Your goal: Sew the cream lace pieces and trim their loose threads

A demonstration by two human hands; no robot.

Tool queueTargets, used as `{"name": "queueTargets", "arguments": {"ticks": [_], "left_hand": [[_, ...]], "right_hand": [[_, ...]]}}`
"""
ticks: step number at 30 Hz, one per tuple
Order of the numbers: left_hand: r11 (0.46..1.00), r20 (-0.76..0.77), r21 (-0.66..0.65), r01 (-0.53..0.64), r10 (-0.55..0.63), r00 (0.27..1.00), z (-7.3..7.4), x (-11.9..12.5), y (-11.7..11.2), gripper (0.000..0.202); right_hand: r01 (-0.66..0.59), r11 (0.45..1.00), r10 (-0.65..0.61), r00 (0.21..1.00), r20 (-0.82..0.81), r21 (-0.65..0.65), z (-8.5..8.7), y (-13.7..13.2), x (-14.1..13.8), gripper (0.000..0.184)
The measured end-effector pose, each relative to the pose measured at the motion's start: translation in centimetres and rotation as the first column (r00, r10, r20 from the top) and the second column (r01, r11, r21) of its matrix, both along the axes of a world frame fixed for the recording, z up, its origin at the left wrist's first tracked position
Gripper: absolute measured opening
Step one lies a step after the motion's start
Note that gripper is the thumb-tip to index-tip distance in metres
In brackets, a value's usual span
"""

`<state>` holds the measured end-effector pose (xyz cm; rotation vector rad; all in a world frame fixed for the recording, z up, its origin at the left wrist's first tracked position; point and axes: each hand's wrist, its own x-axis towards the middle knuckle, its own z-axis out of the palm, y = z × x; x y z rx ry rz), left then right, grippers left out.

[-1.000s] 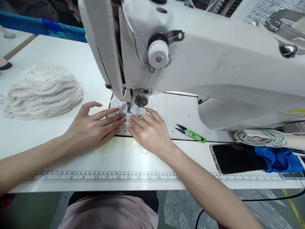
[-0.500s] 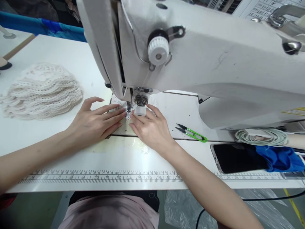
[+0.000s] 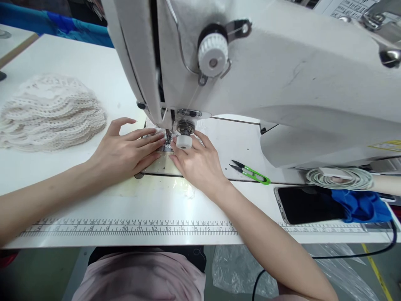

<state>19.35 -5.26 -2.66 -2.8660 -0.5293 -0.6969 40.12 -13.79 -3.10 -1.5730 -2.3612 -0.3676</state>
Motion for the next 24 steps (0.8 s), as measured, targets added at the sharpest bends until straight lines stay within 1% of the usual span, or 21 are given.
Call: {"name": "queueTargets", "arguments": {"ticks": [5, 13, 19, 24], "left_hand": [[0.999, 0.0, -0.049, -0.012, 0.012, 1.0, -0.1, 0.06, -0.02, 0.027], [1.0, -0.002, 0.029, -0.003, 0.003, 1.0, -0.28, -0.09, 0.01, 0.028], [0.999, -0.012, 0.027, -0.03, 0.03, 0.999, -0.31, -0.12, -0.12, 0.031], [0.998, -0.052, 0.006, -0.066, 0.066, 0.996, -0.25, -0.39, 0.24, 0.038]], "right_hand": [[-0.004, 1.0, 0.003, 1.0, 0.024, 0.019, 0.04, 0.02, -0.07, 0.036], [-0.011, 0.998, 0.009, 0.999, 0.037, 0.062, 0.02, -0.01, -0.09, 0.036], [0.003, 0.998, -0.006, 0.999, 0.042, 0.065, -0.12, 0.07, -0.15, 0.034], [0.003, 0.996, -0.006, 0.999, 0.035, 0.088, -0.16, 0.17, -0.05, 0.031]]}}
